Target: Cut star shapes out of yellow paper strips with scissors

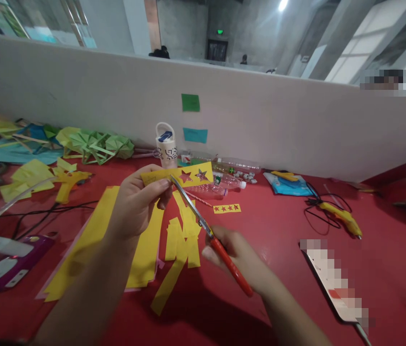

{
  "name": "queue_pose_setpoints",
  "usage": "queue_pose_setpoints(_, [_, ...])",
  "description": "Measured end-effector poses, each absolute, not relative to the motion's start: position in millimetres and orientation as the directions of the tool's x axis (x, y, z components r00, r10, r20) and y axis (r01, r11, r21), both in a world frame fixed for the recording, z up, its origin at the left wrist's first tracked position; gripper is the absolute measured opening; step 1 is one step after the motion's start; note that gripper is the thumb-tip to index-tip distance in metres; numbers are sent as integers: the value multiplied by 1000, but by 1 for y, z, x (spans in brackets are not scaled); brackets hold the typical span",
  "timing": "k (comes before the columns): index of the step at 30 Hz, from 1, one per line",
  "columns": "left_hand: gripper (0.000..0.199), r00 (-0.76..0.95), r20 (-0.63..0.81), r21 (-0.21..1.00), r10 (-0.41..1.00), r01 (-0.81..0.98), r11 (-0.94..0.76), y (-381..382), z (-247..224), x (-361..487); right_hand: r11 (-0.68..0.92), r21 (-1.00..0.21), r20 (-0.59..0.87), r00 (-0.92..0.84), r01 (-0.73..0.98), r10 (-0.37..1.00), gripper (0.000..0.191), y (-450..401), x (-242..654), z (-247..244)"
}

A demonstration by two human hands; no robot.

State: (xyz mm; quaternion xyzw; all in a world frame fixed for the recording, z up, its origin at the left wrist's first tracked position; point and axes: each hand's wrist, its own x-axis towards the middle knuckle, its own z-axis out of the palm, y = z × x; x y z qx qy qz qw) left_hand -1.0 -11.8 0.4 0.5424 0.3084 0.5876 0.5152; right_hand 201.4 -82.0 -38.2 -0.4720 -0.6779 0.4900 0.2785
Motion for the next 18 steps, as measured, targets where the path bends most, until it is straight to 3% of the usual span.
queue_pose_setpoints(18, [12, 126, 338, 936, 933, -148, -320, -10, 2, -6, 27, -930, -129, -395, 367, 910, 56, -79, 205, -42])
